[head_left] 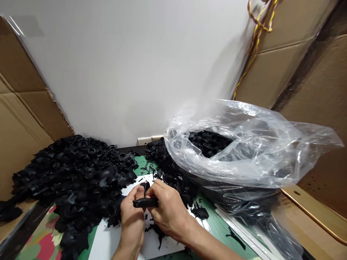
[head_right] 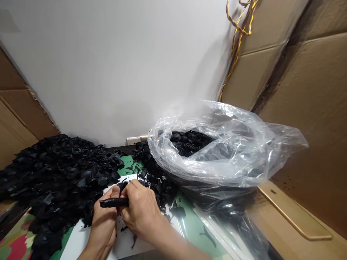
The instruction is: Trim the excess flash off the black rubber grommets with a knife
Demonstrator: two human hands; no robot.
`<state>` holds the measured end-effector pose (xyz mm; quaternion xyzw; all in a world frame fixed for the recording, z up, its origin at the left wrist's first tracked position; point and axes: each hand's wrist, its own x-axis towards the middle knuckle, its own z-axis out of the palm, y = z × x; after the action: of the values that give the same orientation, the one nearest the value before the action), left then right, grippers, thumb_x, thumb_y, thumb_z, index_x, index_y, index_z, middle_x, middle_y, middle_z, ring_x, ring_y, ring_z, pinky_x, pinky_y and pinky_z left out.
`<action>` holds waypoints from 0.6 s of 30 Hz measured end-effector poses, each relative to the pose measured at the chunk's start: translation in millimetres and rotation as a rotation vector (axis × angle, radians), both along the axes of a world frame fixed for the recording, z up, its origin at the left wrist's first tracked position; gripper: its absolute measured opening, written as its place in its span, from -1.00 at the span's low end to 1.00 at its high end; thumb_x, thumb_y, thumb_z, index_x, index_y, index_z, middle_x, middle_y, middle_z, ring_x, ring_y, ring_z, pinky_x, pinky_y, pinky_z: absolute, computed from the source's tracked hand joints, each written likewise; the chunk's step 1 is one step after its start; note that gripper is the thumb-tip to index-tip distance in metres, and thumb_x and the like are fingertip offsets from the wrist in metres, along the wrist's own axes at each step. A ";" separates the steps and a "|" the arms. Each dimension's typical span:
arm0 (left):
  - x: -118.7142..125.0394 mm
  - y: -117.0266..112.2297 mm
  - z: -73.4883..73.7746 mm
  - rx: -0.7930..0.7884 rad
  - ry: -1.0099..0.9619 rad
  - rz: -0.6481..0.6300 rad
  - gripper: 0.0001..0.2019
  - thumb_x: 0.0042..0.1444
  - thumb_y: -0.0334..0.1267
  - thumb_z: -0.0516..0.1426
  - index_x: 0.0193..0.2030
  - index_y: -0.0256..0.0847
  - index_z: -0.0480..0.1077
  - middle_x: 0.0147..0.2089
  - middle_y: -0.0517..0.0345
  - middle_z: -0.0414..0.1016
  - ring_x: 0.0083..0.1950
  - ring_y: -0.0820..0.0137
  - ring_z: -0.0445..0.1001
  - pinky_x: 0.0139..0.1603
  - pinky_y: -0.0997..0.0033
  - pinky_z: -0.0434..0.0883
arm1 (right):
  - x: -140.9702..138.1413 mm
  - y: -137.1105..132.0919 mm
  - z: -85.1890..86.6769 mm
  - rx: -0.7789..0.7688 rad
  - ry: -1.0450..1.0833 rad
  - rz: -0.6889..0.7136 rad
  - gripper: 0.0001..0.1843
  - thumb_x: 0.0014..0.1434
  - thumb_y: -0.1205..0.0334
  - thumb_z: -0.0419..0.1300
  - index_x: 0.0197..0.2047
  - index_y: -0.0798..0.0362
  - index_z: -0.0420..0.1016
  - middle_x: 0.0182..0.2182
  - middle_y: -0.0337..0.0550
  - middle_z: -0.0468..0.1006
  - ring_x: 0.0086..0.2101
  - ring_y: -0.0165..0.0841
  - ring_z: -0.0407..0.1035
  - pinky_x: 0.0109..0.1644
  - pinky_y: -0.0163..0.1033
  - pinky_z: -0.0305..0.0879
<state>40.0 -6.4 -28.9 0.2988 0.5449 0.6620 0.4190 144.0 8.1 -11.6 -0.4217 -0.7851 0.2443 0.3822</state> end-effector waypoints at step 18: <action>-3.1 0.1 7.5 -0.119 -0.258 -0.131 -0.44 -0.26 0.18 0.29 -0.39 -0.40 0.50 -0.58 0.12 0.43 -0.63 0.56 0.26 -0.70 0.61 0.11 | 27.1 24.7 -3.4 -0.200 0.272 -0.167 -0.78 0.03 0.29 0.10 -0.61 0.04 0.21 -0.61 -0.33 0.28 -0.54 -0.43 0.19 -0.49 -0.36 0.07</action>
<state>36.9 -6.3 -21.4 0.2206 0.5041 0.6328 0.5448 171.1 32.8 -14.9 -0.4845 -0.6603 0.3432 0.4600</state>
